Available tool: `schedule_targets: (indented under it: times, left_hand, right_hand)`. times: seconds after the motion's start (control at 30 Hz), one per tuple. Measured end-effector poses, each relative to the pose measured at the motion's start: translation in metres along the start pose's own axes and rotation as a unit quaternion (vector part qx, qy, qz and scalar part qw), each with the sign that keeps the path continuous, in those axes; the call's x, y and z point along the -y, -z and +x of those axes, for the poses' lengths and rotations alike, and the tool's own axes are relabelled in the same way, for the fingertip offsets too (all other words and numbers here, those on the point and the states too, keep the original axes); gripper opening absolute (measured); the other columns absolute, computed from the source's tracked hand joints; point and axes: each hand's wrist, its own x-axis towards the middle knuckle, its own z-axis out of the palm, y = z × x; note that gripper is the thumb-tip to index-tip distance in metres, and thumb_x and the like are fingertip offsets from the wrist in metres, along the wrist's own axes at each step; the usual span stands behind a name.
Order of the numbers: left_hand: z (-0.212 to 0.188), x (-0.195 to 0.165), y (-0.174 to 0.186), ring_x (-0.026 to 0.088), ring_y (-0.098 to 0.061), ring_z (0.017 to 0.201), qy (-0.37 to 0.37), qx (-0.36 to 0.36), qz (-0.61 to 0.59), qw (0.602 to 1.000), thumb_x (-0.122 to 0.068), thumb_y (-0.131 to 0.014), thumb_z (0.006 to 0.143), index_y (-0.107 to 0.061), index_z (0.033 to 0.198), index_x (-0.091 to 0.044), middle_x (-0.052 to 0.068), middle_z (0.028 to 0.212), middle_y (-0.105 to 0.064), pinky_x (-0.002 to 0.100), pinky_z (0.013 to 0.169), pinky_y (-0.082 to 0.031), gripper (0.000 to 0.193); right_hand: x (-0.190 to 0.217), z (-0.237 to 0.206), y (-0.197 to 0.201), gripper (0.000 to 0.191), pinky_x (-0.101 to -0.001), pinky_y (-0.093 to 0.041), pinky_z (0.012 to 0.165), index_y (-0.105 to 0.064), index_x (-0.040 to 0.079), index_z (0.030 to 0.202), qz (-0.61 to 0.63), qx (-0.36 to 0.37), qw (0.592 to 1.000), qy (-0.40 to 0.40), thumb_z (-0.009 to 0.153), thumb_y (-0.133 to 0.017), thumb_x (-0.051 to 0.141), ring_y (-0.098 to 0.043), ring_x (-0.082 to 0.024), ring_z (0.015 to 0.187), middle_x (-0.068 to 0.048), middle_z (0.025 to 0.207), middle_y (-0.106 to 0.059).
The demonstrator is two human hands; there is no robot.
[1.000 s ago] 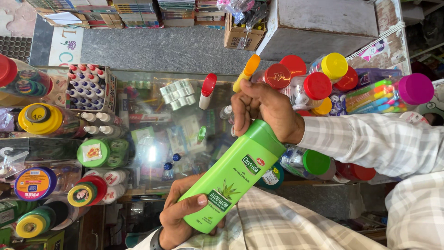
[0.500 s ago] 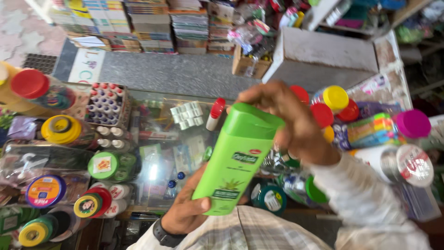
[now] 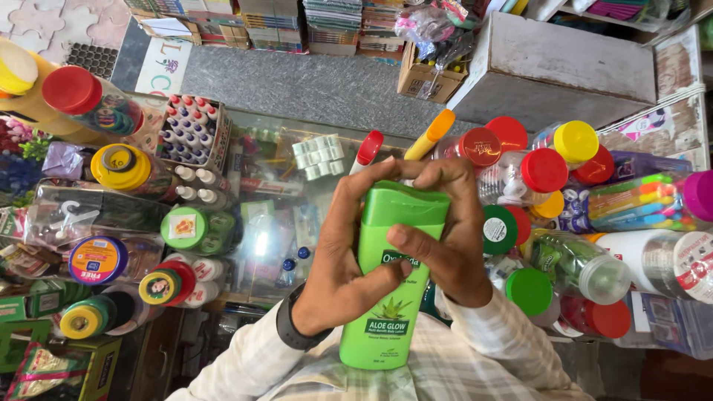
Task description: The person takes toiletry bottles from a shelf behind the counter and carries them to the glass counter. Sitting at the counter, the person picks up each bottle one at a time, unscrews and retightens its cap, and sets it back on the counter among the other bottles.
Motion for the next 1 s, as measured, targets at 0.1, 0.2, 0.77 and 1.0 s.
schedule_targets:
  times: [0.1, 0.2, 0.77, 1.0]
  left_hand:
    - [-0.001, 0.000, -0.004, 0.025, -0.057, 0.133, 0.072, -0.016, -0.070, 0.995, 0.000, -0.065, 0.082, -0.026, 0.163, -0.005, 0.014, 0.151, -0.049, 0.038, 0.110, -0.051, 0.090]
    - [-0.005, 0.001, -0.006, 0.025, -0.056, 0.129, 0.089, -0.039, -0.114, 0.989, -0.002, -0.062, 0.077, -0.015, 0.165, -0.008, 0.013, 0.147, -0.043, 0.039, 0.104, -0.052, 0.100]
    - [-0.011, -0.001, -0.008, 0.022, -0.060, 0.123, 0.119, -0.023, -0.080, 0.989, -0.013, -0.075, 0.083, -0.007, 0.166, -0.002, 0.015, 0.135, -0.056, 0.037, 0.107, -0.052, 0.108]
    - [-0.013, -0.009, -0.007, 0.021, -0.062, 0.128, 0.068, -0.006, -0.010, 0.998, -0.014, -0.076, 0.087, -0.014, 0.168, 0.003, 0.016, 0.139, -0.060, 0.036, 0.111, -0.051, 0.102]
  right_hand:
    - [-0.004, -0.001, -0.006, 0.060, -0.0383, -0.054, 0.109, -0.038, 0.009, 0.133, 0.009, -0.009, 0.999, 0.036, 0.092, -0.081, 0.011, -0.062, -0.021, 0.125, -0.019, 0.142, -0.055]
    - [-0.006, -0.004, -0.008, 0.058, -0.0401, -0.058, 0.105, -0.038, 0.008, 0.131, 0.018, -0.020, 0.999, 0.032, 0.093, -0.082, 0.011, -0.066, -0.023, 0.120, -0.019, 0.138, -0.055]
    - [0.050, 0.007, 0.001, 0.037, -0.0293, -0.056, 0.094, -0.064, -0.003, 0.128, -0.300, 0.049, 0.953, -0.012, 0.096, -0.064, 0.016, -0.070, -0.016, 0.108, -0.013, 0.116, -0.072]
    - [0.054, 0.005, -0.006, 0.031, -0.0269, -0.053, 0.083, -0.072, -0.002, 0.118, -0.389, 0.041, 0.918, 0.064, 0.104, -0.056, 0.020, -0.068, -0.015, 0.092, -0.011, 0.107, -0.072]
